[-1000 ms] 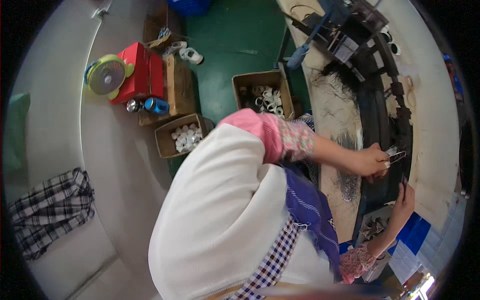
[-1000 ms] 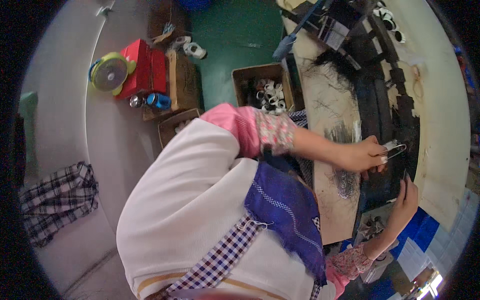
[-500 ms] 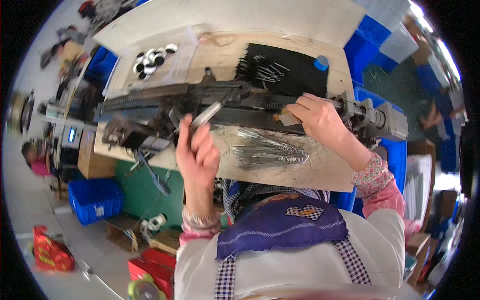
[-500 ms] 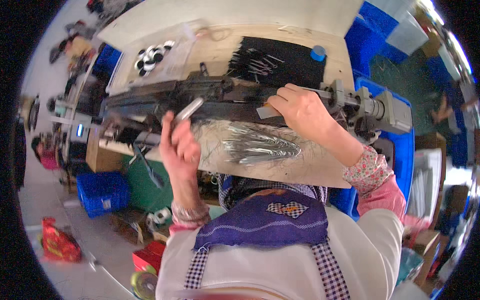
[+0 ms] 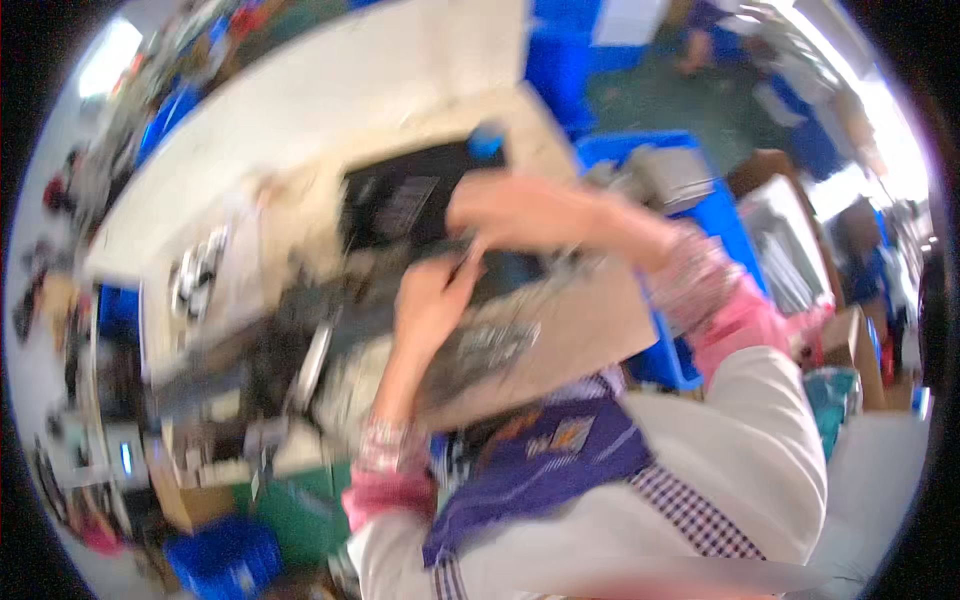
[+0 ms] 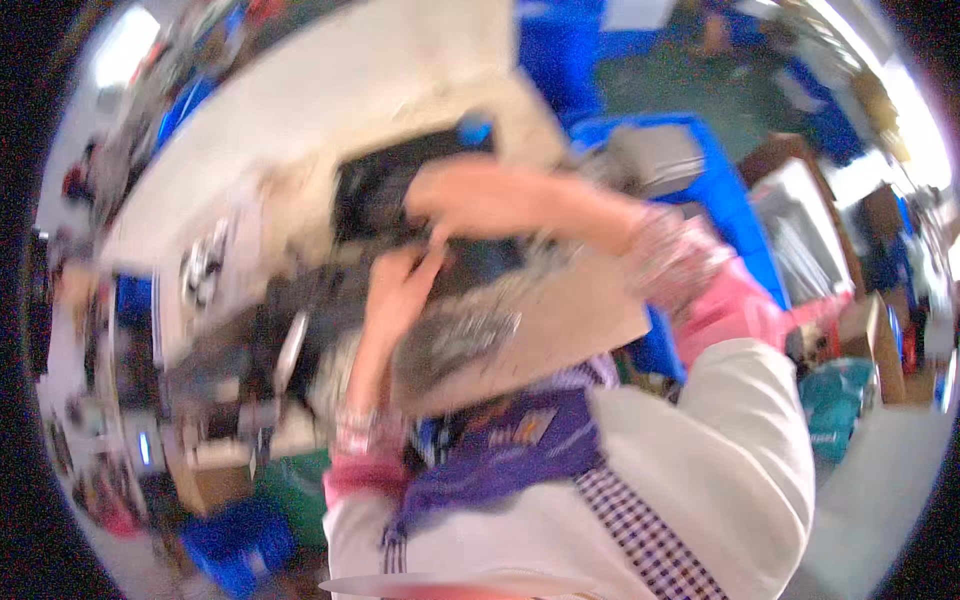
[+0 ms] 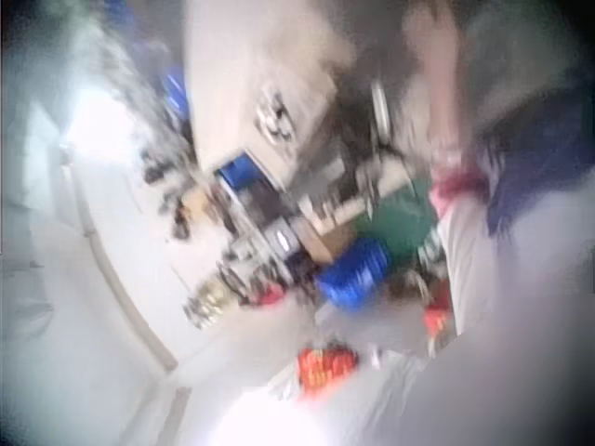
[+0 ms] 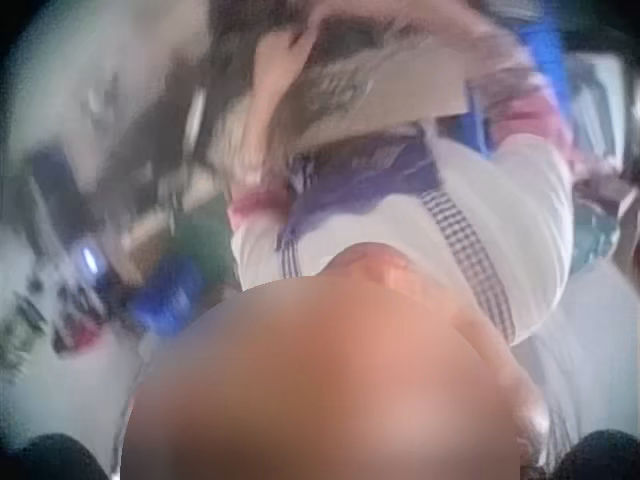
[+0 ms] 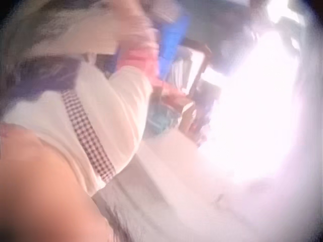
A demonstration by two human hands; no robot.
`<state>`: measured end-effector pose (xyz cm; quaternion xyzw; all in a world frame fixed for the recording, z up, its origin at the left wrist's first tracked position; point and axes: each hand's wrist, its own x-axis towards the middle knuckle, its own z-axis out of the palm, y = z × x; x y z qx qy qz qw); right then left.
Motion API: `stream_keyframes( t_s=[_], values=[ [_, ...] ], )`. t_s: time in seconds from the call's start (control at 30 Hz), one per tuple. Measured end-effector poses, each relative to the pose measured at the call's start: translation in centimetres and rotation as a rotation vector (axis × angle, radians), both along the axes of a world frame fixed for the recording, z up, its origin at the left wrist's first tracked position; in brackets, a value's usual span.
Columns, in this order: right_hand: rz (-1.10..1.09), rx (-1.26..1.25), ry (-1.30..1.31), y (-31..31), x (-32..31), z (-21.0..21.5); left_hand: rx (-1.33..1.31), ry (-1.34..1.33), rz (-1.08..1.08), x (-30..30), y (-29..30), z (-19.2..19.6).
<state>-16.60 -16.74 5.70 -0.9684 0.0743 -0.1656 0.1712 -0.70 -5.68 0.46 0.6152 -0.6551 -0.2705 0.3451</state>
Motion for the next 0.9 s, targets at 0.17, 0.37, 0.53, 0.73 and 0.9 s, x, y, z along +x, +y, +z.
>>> stream_keyframes(
  t_s=[0.17,0.37,0.53,0.73,0.9],
  values=[
    [0.079,-0.111,-0.126,1.1,1.6,-1.5,-0.065,-0.610,0.114,1.3,1.8,2.5],
    [0.112,-0.209,-0.257,3.7,5.6,-3.4,-0.368,-0.923,0.204,4.9,6.3,2.0],
    [-0.011,0.144,-0.229,1.4,6.7,-2.0,-0.763,-0.342,0.528,3.3,6.2,2.2],
    [0.006,0.319,-0.053,1.3,9.5,-2.5,0.132,1.582,0.289,2.2,11.3,-5.3],
    [-0.046,0.264,-0.073,1.8,9.3,-3.3,0.166,2.292,-0.129,6.7,9.4,1.7]
  ],
)
